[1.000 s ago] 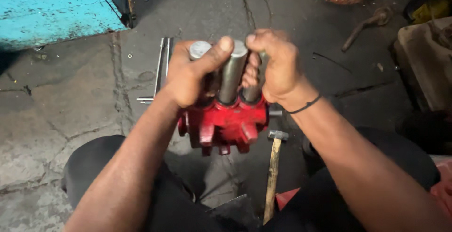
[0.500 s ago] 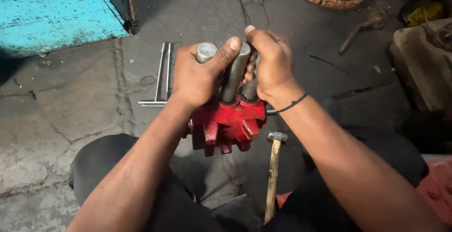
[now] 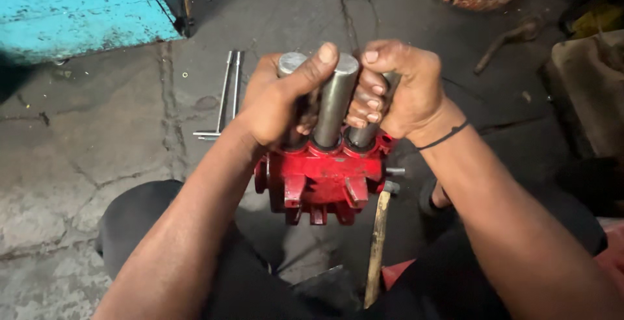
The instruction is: The person assembles a mechanical component by inserting a crankshaft into a red metal housing. They use a hammer to tap the shaft into place and then insert three cylindrical metal rods into the top of the housing.
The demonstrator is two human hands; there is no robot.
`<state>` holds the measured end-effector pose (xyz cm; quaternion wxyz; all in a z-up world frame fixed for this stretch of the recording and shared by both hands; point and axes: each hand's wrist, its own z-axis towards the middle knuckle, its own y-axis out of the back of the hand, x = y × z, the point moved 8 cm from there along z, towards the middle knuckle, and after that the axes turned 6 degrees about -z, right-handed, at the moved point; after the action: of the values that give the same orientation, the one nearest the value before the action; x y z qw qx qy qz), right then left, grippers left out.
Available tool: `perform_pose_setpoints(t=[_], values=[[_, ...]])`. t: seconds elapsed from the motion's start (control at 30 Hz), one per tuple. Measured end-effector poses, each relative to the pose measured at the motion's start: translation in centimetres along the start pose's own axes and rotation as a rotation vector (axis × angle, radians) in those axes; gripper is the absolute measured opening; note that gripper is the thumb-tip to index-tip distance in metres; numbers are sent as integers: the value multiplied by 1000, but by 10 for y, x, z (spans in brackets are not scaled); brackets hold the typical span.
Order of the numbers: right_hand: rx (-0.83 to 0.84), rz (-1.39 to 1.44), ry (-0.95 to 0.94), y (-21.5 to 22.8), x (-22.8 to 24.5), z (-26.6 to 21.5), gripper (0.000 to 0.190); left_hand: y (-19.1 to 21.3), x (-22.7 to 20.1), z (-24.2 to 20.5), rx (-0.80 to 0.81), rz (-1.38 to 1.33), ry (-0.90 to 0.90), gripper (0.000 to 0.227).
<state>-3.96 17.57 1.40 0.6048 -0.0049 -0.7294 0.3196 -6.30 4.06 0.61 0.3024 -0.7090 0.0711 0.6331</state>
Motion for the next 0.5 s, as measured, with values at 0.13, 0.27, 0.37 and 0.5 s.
perform_pose_setpoints(t=[0.13, 0.27, 0.37, 0.5], values=[[-88, -30, 18, 10, -9, 3, 38, 2, -2, -2, -100, 76, 42, 54], [-250, -18, -18, 25, -17, 11, 38, 3, -2, -2, -171, 113, 43, 55], [-400, -70, -28, 34, -18, 12, 35, 3, -1, -2, -232, 124, 66, 53], [-620, -122, 33, 47, -18, 12, 14, -8, -1, -1, -191, -111, 70, 46]])
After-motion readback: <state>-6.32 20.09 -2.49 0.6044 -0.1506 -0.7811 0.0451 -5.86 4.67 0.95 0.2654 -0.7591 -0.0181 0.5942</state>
